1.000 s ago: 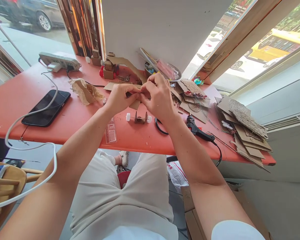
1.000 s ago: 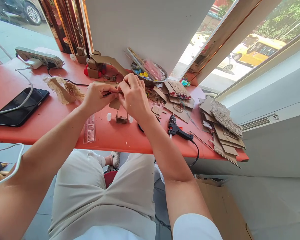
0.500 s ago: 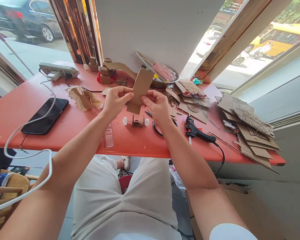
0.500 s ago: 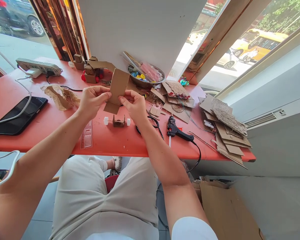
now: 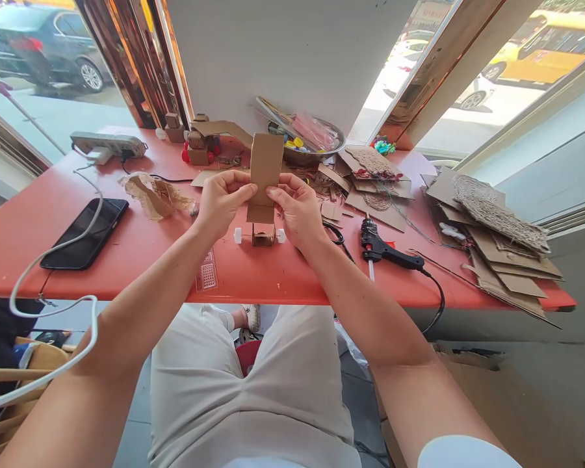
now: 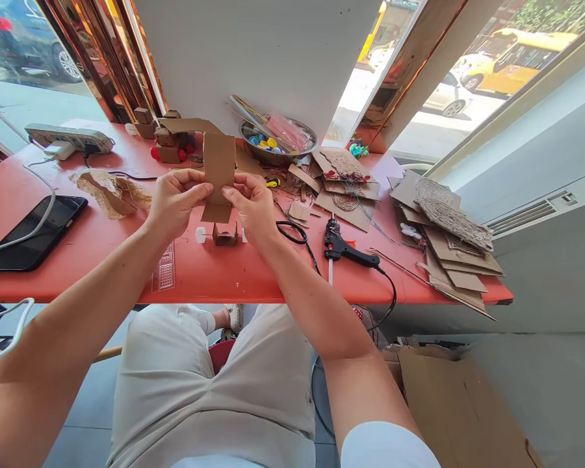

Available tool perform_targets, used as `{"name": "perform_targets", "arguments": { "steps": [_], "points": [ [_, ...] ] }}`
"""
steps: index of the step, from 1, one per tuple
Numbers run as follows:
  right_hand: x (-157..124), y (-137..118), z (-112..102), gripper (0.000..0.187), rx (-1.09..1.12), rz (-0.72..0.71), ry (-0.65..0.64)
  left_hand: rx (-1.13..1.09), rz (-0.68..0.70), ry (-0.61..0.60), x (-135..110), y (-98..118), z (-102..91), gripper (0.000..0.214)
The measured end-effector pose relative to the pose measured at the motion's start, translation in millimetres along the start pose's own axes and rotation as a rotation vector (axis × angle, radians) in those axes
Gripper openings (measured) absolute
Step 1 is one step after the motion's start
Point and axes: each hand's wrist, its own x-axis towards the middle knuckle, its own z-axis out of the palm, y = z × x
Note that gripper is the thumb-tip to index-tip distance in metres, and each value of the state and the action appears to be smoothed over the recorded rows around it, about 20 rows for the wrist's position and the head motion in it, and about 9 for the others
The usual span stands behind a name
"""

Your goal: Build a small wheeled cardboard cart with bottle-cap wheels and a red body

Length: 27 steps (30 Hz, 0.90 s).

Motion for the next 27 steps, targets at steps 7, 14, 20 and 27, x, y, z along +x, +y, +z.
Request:
{"name": "perform_targets", "arguments": {
  "steps": [7, 14, 20, 27],
  "points": [
    [0.6, 2.3, 1.0, 0.025, 0.021, 0.0, 0.008, 0.025, 0.016, -0.002, -2.6, 1.1, 0.4, 0.019],
    [1.7, 5.4, 5.0, 0.016, -0.011, 0.017, 0.055, 0.112, 0.033, 0.012, -3.3, 0.5, 0.6, 0.014],
    [0.5, 2.3, 8.2, 0.013, -0.001, 0.036, 0.078, 0.098, 0.045, 0.033, -4.1, -0.6, 3.6, 0.015],
    [0.5, -1.6, 6.7, 0.013, -0.044, -0.013, 0.075, 0.007, -0.005, 0.081, -4.5, 2.2, 8.4, 0.022]
  ]
}}
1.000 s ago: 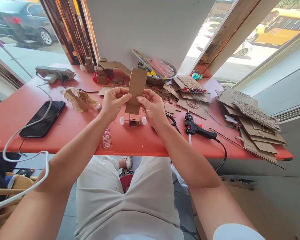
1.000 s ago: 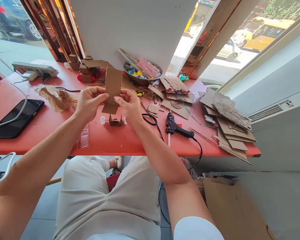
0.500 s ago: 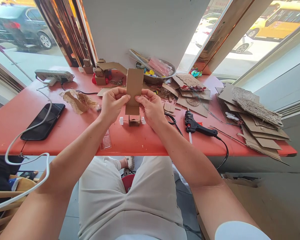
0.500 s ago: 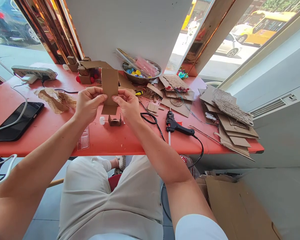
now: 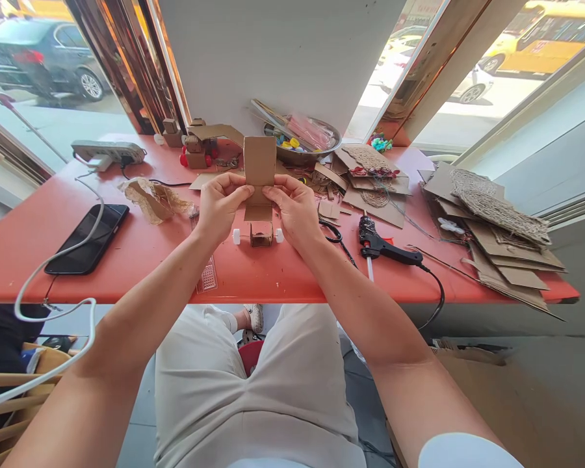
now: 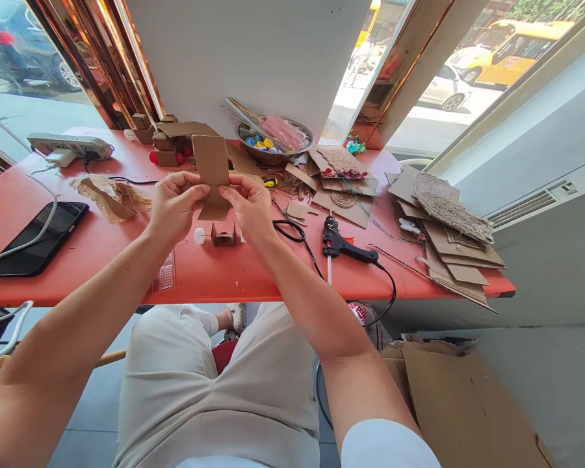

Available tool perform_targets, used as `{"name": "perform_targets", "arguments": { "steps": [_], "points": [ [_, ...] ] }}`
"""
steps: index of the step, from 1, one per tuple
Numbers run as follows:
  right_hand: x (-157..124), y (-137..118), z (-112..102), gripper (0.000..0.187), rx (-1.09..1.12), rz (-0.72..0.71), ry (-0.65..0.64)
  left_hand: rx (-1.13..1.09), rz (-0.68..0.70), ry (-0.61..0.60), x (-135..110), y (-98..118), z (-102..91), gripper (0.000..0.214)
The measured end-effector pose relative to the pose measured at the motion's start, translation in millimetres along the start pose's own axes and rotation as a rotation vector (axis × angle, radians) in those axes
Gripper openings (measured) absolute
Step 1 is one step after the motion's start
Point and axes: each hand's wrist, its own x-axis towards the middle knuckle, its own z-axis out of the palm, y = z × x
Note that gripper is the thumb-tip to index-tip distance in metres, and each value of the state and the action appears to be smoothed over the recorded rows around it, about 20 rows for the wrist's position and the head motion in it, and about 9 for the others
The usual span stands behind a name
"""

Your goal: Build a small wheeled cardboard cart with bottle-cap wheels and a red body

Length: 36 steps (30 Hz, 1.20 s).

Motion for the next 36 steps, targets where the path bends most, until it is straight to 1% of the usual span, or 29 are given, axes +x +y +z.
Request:
{"name": "perform_targets", "arguments": {
  "steps": [4, 6, 9, 10, 13, 15, 20, 23, 26, 29, 32, 34, 36],
  "points": [
    [0, 1, -2, 0.016, 0.0, -0.03, 0.027, -0.071, -0.094, -0.047, -1, 1, -1.0, 0.024],
    [0, 0, -4, 0.018, -0.017, -0.049, 0.021, -0.096, -0.143, -0.11, -1, 1, -3.0, 0.022],
    [-1, -8, -8, 0.018, -0.087, -0.069, -0.022, -0.114, -0.215, -0.199, 2, 1, -6.8, 0.022],
    [-2, -11, -9, 0.018, -0.118, -0.078, -0.031, -0.117, -0.242, -0.213, 3, 1, -8.1, 0.026],
    [-4, -22, -11, 0.012, -0.226, -0.13, -0.035, -0.09, -0.317, -0.25, 6, 2, -11.2, 0.053],
    [-6, -26, -10, 0.01, -0.279, -0.169, -0.038, -0.061, -0.343, -0.293, 6, 4, -12.8, 0.066],
    [-11, -30, -7, 0.012, -0.347, -0.251, -0.033, -0.038, -0.337, -0.356, 5, 5, -19.3, 0.076],
    [-11, -29, -8, 0.01, -0.398, -0.312, -0.035, -0.026, -0.33, -0.434, 6, 3, -24.1, 0.081],
    [-10, -28, -10, 0.011, -0.473, -0.351, -0.082, -0.025, -0.335, -0.52, 6, 2, -26.9, 0.08],
    [-10, -26, -10, 0.018, -0.52, -0.341, -0.119, -0.049, -0.335, -0.602, 4, 7, -27.9, 0.066],
    [-9, -25, -10, 0.018, -0.442, -0.293, -0.132, -0.072, -0.311, -0.617, 0, 14, -26.8, 0.054],
    [-9, -24, -10, 0.014, -0.346, -0.225, -0.159, -0.064, -0.277, -0.616, -2, 19, -24.8, 0.052],
    [-8, -24, -10, 0.009, -0.271, -0.178, -0.188, -0.043, -0.247, -0.642, -3, 22, -22.5, 0.057]
  ]
}}
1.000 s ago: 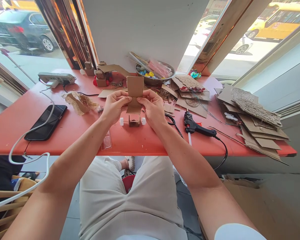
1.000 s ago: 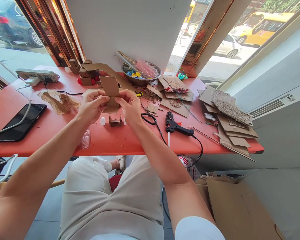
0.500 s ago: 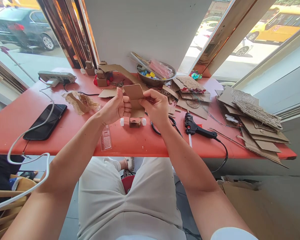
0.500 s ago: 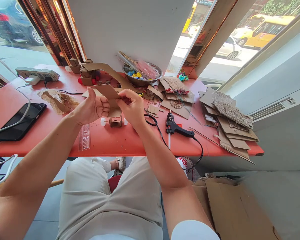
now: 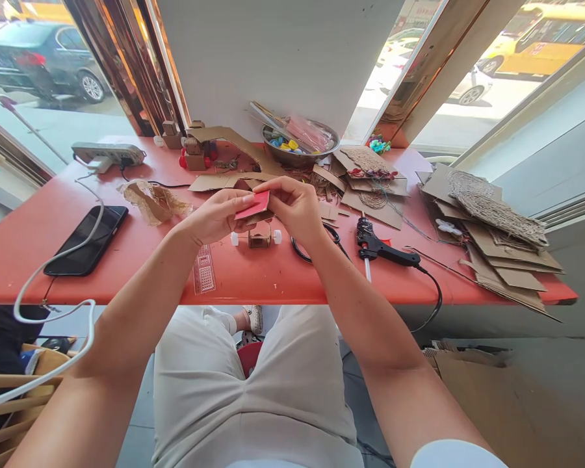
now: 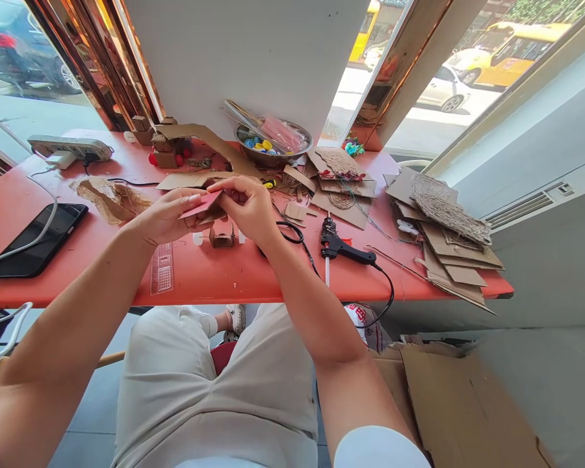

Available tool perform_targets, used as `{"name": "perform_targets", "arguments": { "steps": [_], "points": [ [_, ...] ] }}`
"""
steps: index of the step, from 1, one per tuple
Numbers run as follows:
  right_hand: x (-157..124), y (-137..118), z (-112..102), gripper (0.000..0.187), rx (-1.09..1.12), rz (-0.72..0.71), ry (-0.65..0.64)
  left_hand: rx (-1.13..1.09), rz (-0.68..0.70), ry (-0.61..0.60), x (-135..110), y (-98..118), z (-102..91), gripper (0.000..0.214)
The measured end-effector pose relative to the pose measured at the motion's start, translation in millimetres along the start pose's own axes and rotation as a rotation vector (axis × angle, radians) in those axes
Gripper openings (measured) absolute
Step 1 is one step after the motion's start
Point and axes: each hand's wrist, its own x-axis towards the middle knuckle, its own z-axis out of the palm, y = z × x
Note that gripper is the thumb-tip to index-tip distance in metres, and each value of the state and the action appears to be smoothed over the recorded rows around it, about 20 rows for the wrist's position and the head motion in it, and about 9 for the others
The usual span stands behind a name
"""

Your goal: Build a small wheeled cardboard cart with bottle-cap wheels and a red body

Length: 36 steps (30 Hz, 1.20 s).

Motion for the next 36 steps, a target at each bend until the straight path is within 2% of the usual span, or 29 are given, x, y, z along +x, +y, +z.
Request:
{"name": "perform_targets", "arguments": {
  "steps": [3, 10, 15, 19, 22, 29, 33, 36],
  "points": [
    [1, -1, -1, 0.009, 0.041, -0.006, -0.013, 0.033, 0.002, -0.029, 1, 3, 2.1, 0.06],
    [3, 0, -7, 0.014, 0.062, 0.063, -0.076, 0.076, 0.043, 0.056, 3, 0, -1.3, 0.063],
    [3, -3, -9, 0.051, 0.077, 0.157, -0.151, 0.193, 0.128, 0.117, 5, -3, -4.6, 0.062],
    [0, -6, -5, 0.066, 0.057, 0.209, -0.128, 0.285, 0.085, 0.185, 7, -6, -3.7, 0.049],
    [-1, -5, -4, 0.06, 0.082, 0.252, -0.106, 0.334, 0.092, 0.206, 9, -9, -2.8, 0.045],
    [1, 0, -3, 0.034, 0.116, 0.295, 0.03, 0.32, 0.21, 0.18, 11, -14, -3.0, 0.064],
    [1, -1, -2, 0.042, 0.126, 0.272, 0.039, 0.317, 0.238, 0.232, 13, -15, -3.8, 0.056],
    [1, -2, 0, 0.052, 0.118, 0.248, 0.048, 0.396, 0.26, 0.273, 14, -17, -4.2, 0.043]
  ]
}}
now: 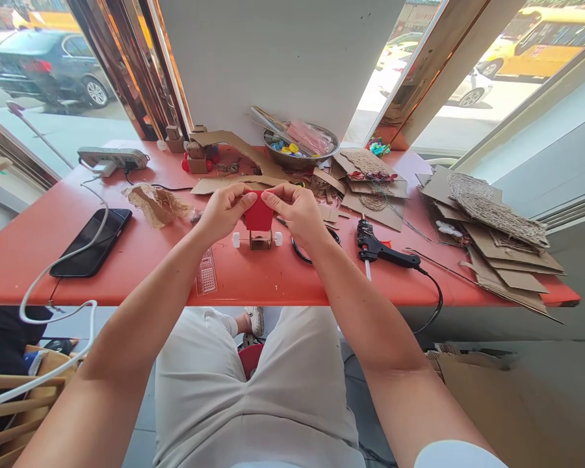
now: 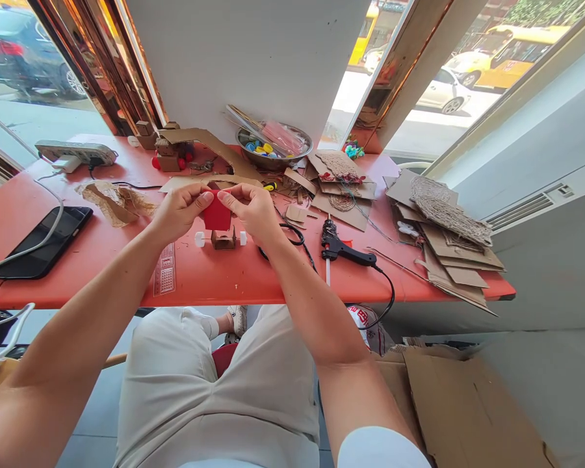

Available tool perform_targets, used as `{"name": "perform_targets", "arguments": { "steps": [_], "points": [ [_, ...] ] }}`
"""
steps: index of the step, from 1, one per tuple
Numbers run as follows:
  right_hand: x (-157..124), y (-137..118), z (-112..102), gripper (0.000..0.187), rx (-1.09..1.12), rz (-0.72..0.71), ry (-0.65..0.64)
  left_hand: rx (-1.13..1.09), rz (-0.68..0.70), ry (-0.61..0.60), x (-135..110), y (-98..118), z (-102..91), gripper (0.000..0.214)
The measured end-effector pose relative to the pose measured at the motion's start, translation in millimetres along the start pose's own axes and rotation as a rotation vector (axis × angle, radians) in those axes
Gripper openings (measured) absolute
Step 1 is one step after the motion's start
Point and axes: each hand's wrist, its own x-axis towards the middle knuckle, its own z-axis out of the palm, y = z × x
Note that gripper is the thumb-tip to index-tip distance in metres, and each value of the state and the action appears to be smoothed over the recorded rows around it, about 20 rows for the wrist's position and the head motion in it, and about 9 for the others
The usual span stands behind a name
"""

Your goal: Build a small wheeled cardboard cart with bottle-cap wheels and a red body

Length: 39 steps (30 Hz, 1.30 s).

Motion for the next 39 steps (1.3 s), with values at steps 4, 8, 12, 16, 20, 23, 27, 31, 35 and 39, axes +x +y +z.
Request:
{"name": "perform_targets", "arguments": {
  "steps": [4, 8, 12, 16, 20, 23, 27, 31, 35, 39],
  "points": [
    [0, 2, 2, 0.05, -0.023, -0.037, 0.019, 0.053, 0.031, 0.035, -1, 0, 2.6, 0.034],
    [-1, 3, 1, 0.041, -0.041, -0.055, 0.006, 0.058, 0.044, 0.063, -3, 3, 5.3, 0.032],
    [0, 2, 1, 0.049, -0.046, -0.087, -0.035, 0.059, 0.059, 0.08, -3, 4, 5.8, 0.031],
    [1, 1, 4, 0.061, -0.114, -0.177, -0.028, 0.058, 0.081, 0.083, -3, 3, 5.9, 0.032],
    [-1, 2, 9, 0.065, -0.146, -0.221, -0.006, 0.071, 0.136, 0.103, -3, 2, 7.4, 0.036],
    [-1, 2, 10, 0.069, -0.111, -0.221, -0.009, 0.059, 0.131, 0.118, -4, 4, 10.3, 0.041],
    [0, -2, 7, 0.072, -0.208, -0.238, -0.042, 0.026, 0.064, 0.123, -6, 8, 14.1, 0.045],
    [0, -2, 3, 0.068, -0.363, -0.267, -0.085, 0.02, 0.073, 0.141, -7, 7, 13.4, 0.046],
    [-2, -1, 5, 0.065, -0.371, -0.275, -0.072, -0.04, 0.061, 0.144, -5, 3, 12.4, 0.05],
    [-5, -4, 6, 0.065, -0.296, -0.293, 0.04, -0.293, -0.105, 0.016, -3, 3, 11.9, 0.06]
  ]
}}
